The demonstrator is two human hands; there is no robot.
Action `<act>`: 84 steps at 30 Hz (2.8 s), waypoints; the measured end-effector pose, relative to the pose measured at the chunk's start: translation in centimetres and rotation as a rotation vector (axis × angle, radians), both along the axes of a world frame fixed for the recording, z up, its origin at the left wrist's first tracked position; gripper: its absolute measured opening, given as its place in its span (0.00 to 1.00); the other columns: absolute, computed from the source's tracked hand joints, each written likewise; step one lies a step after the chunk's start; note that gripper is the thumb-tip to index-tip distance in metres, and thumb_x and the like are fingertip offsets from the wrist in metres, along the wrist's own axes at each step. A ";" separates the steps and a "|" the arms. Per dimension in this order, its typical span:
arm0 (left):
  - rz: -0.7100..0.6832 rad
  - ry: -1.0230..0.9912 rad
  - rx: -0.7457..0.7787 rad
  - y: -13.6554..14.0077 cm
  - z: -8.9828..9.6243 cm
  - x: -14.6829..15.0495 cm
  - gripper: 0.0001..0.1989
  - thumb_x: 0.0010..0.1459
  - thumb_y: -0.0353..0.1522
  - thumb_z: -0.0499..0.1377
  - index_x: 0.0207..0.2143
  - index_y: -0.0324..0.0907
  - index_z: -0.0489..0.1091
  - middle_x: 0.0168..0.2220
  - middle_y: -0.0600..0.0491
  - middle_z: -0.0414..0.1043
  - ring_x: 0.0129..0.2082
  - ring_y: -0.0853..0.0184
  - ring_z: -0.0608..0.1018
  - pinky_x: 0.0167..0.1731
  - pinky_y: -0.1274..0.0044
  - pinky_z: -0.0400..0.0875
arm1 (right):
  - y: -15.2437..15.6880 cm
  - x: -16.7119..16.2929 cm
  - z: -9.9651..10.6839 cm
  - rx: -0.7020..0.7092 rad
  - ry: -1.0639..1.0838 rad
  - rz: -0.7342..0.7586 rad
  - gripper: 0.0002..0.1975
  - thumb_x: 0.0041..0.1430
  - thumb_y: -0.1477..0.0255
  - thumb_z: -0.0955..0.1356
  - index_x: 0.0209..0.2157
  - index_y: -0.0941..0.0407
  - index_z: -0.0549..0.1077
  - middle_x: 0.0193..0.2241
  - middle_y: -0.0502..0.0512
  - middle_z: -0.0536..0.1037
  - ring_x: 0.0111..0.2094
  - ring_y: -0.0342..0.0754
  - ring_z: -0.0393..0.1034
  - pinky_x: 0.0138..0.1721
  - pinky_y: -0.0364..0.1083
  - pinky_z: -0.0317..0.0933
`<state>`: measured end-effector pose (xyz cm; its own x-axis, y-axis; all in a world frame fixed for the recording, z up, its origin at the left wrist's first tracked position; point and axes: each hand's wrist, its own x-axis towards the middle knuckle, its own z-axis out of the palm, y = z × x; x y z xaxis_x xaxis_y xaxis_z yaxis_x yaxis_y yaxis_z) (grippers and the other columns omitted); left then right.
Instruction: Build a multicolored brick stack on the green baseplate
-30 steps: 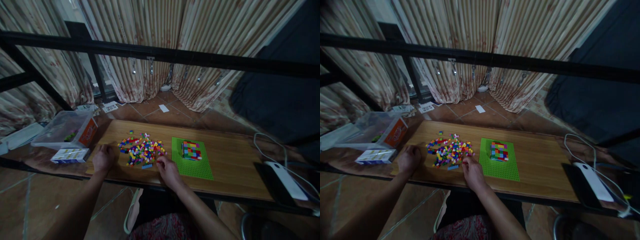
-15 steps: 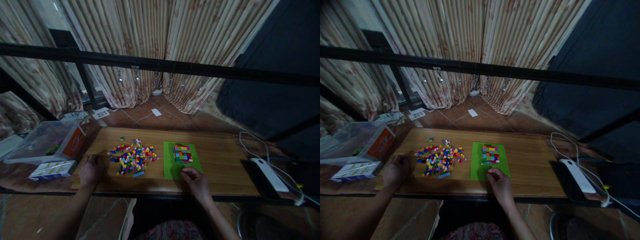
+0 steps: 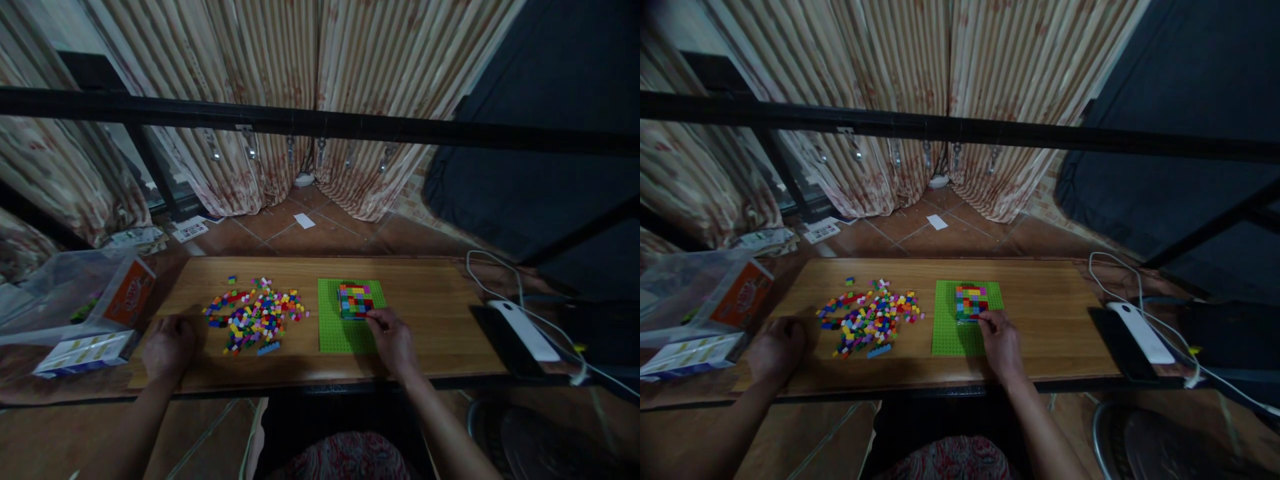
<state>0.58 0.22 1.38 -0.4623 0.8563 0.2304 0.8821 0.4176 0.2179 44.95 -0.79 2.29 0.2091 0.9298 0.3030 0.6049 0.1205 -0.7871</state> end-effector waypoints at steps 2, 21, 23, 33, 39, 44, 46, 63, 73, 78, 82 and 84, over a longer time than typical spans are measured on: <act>-0.001 -0.007 -0.003 0.0 0.1 0.0 0.18 0.61 0.37 0.46 0.39 0.37 0.71 0.41 0.42 0.72 0.37 0.56 0.75 0.30 0.71 0.65 | 0.2 -0.1 0.1 0.018 -0.062 0.009 0.11 0.58 0.63 0.65 0.30 0.54 0.75 0.31 0.56 0.76 0.32 0.50 0.71 0.35 0.48 0.63; 0.026 0.049 -0.047 0.2 0.1 0.0 0.17 0.62 0.37 0.46 0.39 0.39 0.71 0.42 0.41 0.73 0.38 0.55 0.75 0.29 0.71 0.64 | 0.2 0.0 -1.4 0.057 -0.069 -0.161 0.20 0.56 0.53 0.66 0.34 0.58 0.74 0.33 0.59 0.77 0.29 0.49 0.70 0.33 0.48 0.64; 0.022 0.047 -0.048 0.2 0.1 -0.1 0.16 0.61 0.37 0.46 0.38 0.39 0.71 0.42 0.42 0.73 0.38 0.56 0.75 0.28 0.72 0.64 | 0.2 0.0 -1.5 0.046 -0.060 -0.168 0.21 0.56 0.53 0.66 0.35 0.58 0.74 0.33 0.59 0.77 0.29 0.49 0.70 0.33 0.48 0.64; 0.017 0.096 -0.041 0.3 0.0 -0.1 0.17 0.61 0.37 0.46 0.39 0.39 0.71 0.40 0.43 0.73 0.38 0.57 0.75 0.28 0.73 0.63 | 0.2 0.2 -2.0 0.121 -0.067 -0.091 0.15 0.59 0.59 0.66 0.37 0.55 0.78 0.35 0.57 0.75 0.35 0.49 0.71 0.36 0.48 0.67; 0.039 0.100 -0.066 0.4 0.0 0.0 0.17 0.61 0.37 0.47 0.40 0.39 0.72 0.41 0.44 0.73 0.38 0.59 0.75 0.29 0.74 0.63 | 0.1 0.5 -2.5 0.158 -0.290 -0.082 0.16 0.63 0.60 0.63 0.39 0.54 0.78 0.40 0.59 0.74 0.40 0.50 0.71 0.42 0.49 0.68; 0.048 0.074 -0.094 0.3 0.4 0.2 0.18 0.61 0.37 0.47 0.42 0.39 0.72 0.43 0.44 0.73 0.38 0.59 0.74 0.29 0.74 0.63 | 0.3 0.8 -2.6 0.181 -0.408 -0.037 0.16 0.65 0.62 0.61 0.38 0.52 0.79 0.42 0.59 0.75 0.41 0.49 0.72 0.42 0.48 0.68; 0.050 0.074 -0.097 0.2 0.4 0.2 0.18 0.61 0.37 0.47 0.42 0.38 0.71 0.43 0.44 0.73 0.38 0.59 0.74 0.29 0.74 0.63 | 0.4 0.8 -2.6 0.195 -0.428 -0.029 0.15 0.65 0.63 0.62 0.37 0.52 0.79 0.43 0.59 0.74 0.41 0.49 0.72 0.42 0.48 0.68; 0.054 0.021 -0.059 0.2 0.7 0.4 0.16 0.60 0.37 0.48 0.41 0.39 0.72 0.42 0.44 0.72 0.38 0.59 0.74 0.31 0.73 0.64 | -2.4 -1.4 -2.1 -0.027 -0.473 0.124 0.09 0.61 0.67 0.64 0.36 0.52 0.77 0.36 0.56 0.77 0.37 0.51 0.70 0.40 0.51 0.65; 0.056 0.033 -0.097 0.3 0.7 0.5 0.17 0.61 0.37 0.47 0.41 0.38 0.71 0.43 0.43 0.72 0.39 0.60 0.74 0.30 0.74 0.63 | -2.5 -1.2 -1.3 -0.070 -0.336 0.115 0.12 0.60 0.74 0.61 0.38 0.55 0.75 0.36 0.57 0.77 0.38 0.51 0.71 0.41 0.50 0.66; 0.053 0.056 -0.081 0.3 0.5 0.3 0.17 0.61 0.37 0.47 0.41 0.39 0.71 0.43 0.44 0.73 0.39 0.60 0.74 0.30 0.74 0.63 | -2.3 -0.3 -0.1 0.017 -0.239 0.027 0.15 0.62 0.72 0.59 0.44 0.56 0.75 0.39 0.59 0.77 0.40 0.51 0.73 0.43 0.51 0.67; 0.046 0.072 -0.069 0.3 0.4 0.3 0.17 0.61 0.37 0.47 0.41 0.38 0.71 0.43 0.43 0.73 0.39 0.59 0.74 0.30 0.74 0.64 | -1.6 0.1 0.5 0.077 -0.205 -0.028 0.13 0.63 0.68 0.61 0.39 0.55 0.76 0.37 0.58 0.78 0.39 0.51 0.73 0.42 0.52 0.67; 0.041 0.059 -0.077 0.3 0.4 0.3 0.17 0.61 0.37 0.47 0.42 0.38 0.71 0.43 0.43 0.72 0.39 0.59 0.74 0.31 0.73 0.64 | -1.2 0.2 0.4 0.093 -0.193 -0.026 0.13 0.63 0.67 0.62 0.39 0.54 0.77 0.36 0.58 0.78 0.38 0.51 0.72 0.42 0.52 0.66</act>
<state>0.86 0.49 1.82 -0.4848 0.8531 0.1928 0.8743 0.4670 0.1324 45.15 -2.00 2.72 0.1628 0.8908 0.4241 0.7470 0.1696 -0.6428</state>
